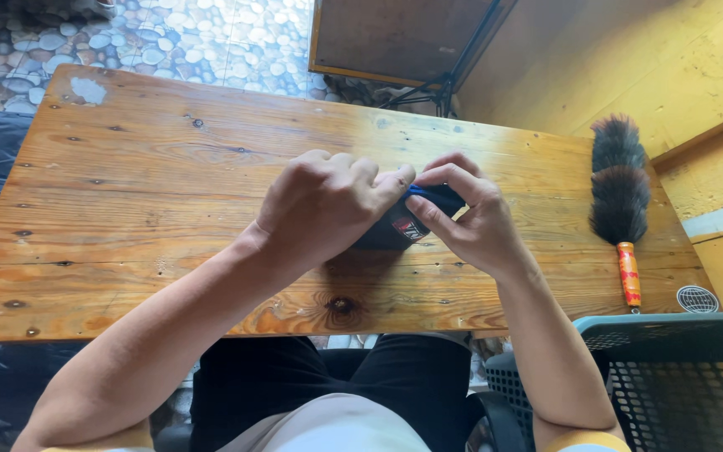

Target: The person cleans a small black pouch with a duster brush and places it in a basket. They then unfold a large black garment on the table, brush it thoroughly with the duster, and fold it into a compact bundle.

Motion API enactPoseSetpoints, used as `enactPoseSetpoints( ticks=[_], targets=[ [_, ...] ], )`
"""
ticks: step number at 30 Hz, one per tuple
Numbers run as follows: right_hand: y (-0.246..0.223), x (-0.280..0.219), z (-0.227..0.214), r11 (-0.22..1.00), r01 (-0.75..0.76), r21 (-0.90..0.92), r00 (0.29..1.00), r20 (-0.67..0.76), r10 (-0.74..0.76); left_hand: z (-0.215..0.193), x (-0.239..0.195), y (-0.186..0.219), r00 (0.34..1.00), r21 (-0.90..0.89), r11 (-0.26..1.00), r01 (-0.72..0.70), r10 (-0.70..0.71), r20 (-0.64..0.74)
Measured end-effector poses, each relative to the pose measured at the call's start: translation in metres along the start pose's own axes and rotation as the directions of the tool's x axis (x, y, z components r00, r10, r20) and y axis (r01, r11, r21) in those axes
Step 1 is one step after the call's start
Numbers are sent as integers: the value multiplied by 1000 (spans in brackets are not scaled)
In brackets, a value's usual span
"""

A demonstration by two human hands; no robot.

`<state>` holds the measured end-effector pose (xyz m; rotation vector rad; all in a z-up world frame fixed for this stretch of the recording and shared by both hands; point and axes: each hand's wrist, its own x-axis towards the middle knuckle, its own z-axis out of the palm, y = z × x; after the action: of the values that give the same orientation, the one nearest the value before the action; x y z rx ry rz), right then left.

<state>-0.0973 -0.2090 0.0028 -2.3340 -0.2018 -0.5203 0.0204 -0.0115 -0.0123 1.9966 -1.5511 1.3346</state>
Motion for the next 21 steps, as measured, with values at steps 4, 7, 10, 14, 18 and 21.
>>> enactPoseSetpoints(
  ticks=[4,7,10,14,18,21],
  targets=[
    [3,-1,-2,1000,-5,19,1000,8,5,8,7,4,999,38,999,-39,38,21],
    [4,0,-3,999,39,12,999,8,-39,9,14,6,998,-4,998,-58,58,7],
    [11,-1,1,1000,0,23,1000,7,0,8,19,9,997,-117,990,-73,72,-9],
    [25,-8,4,999,24,21,994,-105,-22,11,24,12,997,-130,989,-68,61,-51],
    [40,-10,5,991,-42,123,987,-150,61,16,27,13,997,-134,989,-61,54,-59],
    [41,-10,5,991,-48,122,987,-145,66,13,30,13,997,-125,990,-68,62,-45]
  ],
)
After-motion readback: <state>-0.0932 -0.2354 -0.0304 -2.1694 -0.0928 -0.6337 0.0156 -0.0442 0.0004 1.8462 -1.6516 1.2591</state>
